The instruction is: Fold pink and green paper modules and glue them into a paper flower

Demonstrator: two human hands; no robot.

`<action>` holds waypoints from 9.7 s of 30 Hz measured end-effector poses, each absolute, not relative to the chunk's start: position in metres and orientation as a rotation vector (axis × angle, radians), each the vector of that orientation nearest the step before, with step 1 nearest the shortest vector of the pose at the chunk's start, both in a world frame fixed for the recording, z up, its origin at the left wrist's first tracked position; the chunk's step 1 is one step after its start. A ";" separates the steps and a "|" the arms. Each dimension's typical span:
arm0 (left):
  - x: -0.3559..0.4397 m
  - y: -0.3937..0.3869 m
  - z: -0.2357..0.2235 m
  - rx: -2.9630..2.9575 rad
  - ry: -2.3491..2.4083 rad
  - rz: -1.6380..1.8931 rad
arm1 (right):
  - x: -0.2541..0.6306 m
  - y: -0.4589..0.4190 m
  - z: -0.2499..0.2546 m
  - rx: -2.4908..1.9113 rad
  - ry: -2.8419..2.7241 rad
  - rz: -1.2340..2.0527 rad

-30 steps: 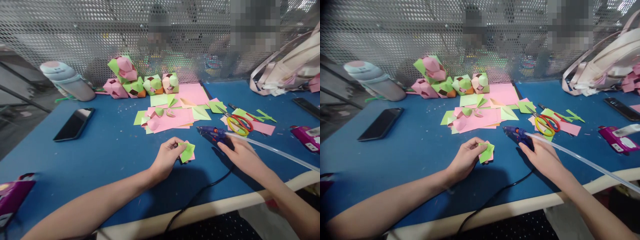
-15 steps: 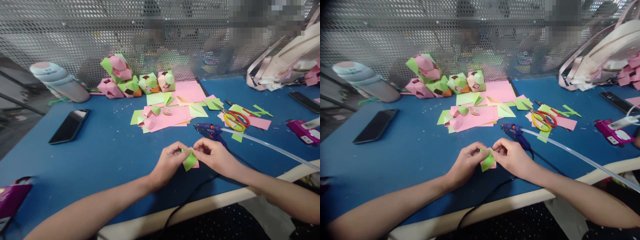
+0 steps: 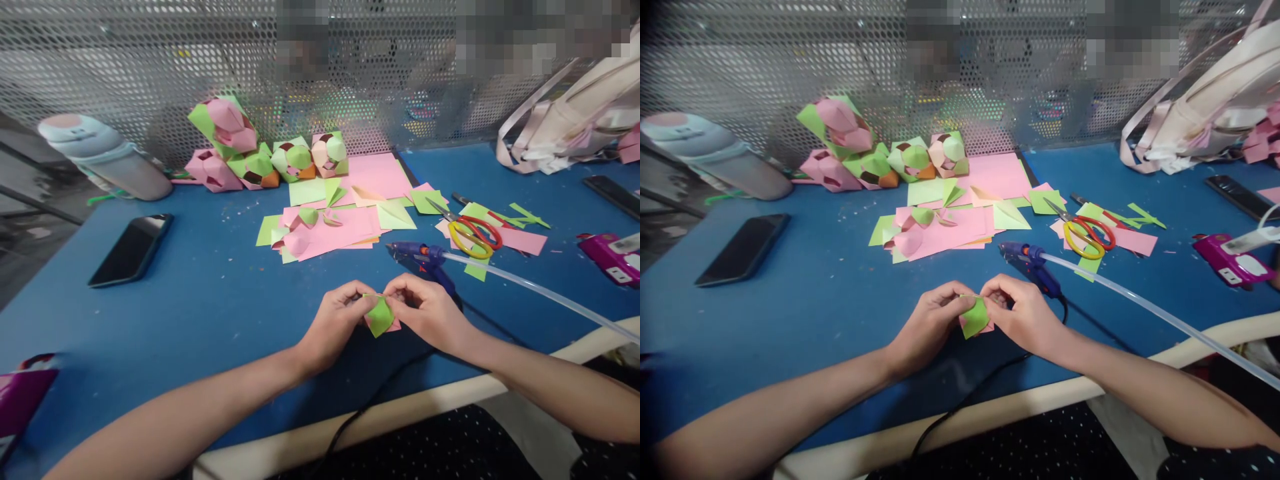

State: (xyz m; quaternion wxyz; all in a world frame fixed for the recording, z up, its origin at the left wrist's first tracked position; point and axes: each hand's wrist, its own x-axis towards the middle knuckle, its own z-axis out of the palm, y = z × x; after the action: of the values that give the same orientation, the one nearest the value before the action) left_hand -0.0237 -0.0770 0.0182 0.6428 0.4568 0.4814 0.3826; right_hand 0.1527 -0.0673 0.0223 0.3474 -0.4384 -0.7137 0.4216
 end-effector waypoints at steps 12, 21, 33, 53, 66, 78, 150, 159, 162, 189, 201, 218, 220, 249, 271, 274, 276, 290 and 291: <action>-0.025 -0.078 0.025 1.241 1.135 0.842 | 0.159 -0.065 0.020 -0.840 -2.035 0.861; -0.028 -0.078 0.026 1.390 1.081 0.839 | 0.156 -0.065 0.021 -0.999 -2.035 0.858; -0.029 -0.075 0.026 1.458 1.139 0.882 | 0.162 -0.067 0.025 -0.942 -2.048 0.887; -0.025 -0.073 0.014 1.395 1.178 1.095 | 0.160 -0.065 0.014 -0.902 -2.084 0.542; -0.022 -0.076 0.017 1.401 1.167 0.945 | 0.156 -0.064 0.011 -0.889 -2.146 0.476; -0.021 -0.077 0.018 1.326 1.191 0.931 | 0.157 -0.066 0.011 -0.918 -2.076 0.586; -0.034 -0.054 0.003 1.553 1.449 1.009 | 0.191 -0.076 0.029 -1.068 -2.429 0.032; -0.035 -0.054 0.003 1.587 1.451 1.038 | 0.190 -0.078 0.034 -1.085 -2.434 0.014; -0.035 -0.054 0.003 1.616 1.459 1.033 | 0.189 -0.078 0.034 -1.097 -2.437 0.030; -0.026 -0.060 0.002 0.992 1.187 1.128 | 0.210 -0.029 0.005 -1.722 -2.199 0.235; -0.019 -0.067 0.010 1.004 1.281 1.072 | 0.225 -0.083 0.028 -1.708 -2.129 0.163; -0.017 -0.082 0.026 1.154 1.225 0.972 | 0.151 -0.074 0.019 -1.212 -1.735 1.179; -0.017 -0.082 0.026 1.146 1.211 0.950 | 0.152 -0.076 0.019 -1.194 -1.738 1.152; -0.021 -0.083 0.026 1.197 1.103 0.861 | 0.153 -0.078 0.028 -1.192 -1.910 0.917; -0.020 -0.085 0.021 1.366 1.081 0.946 | 0.157 -0.080 0.025 -1.026 -1.962 0.697; -0.020 -0.087 0.018 1.325 1.011 0.884 | 0.157 -0.079 0.021 -0.961 -2.044 0.585; -0.021 -0.087 0.016 1.354 0.964 0.878 | 0.159 -0.079 0.017 -0.931 -2.103 0.500; -0.021 -0.084 0.021 1.430 1.159 0.982 | 0.161 -0.080 0.017 -0.932 -2.007 0.592; -0.021 -0.084 0.020 1.386 1.146 0.992 | 0.160 -0.080 0.016 -0.930 -2.022 0.580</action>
State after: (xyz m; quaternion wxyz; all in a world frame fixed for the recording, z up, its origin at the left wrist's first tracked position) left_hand -0.0209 -0.0843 0.0202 0.5172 0.5776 0.4776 0.4132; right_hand 0.1603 -0.0796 0.0162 0.4087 -0.3692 -0.8023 0.2302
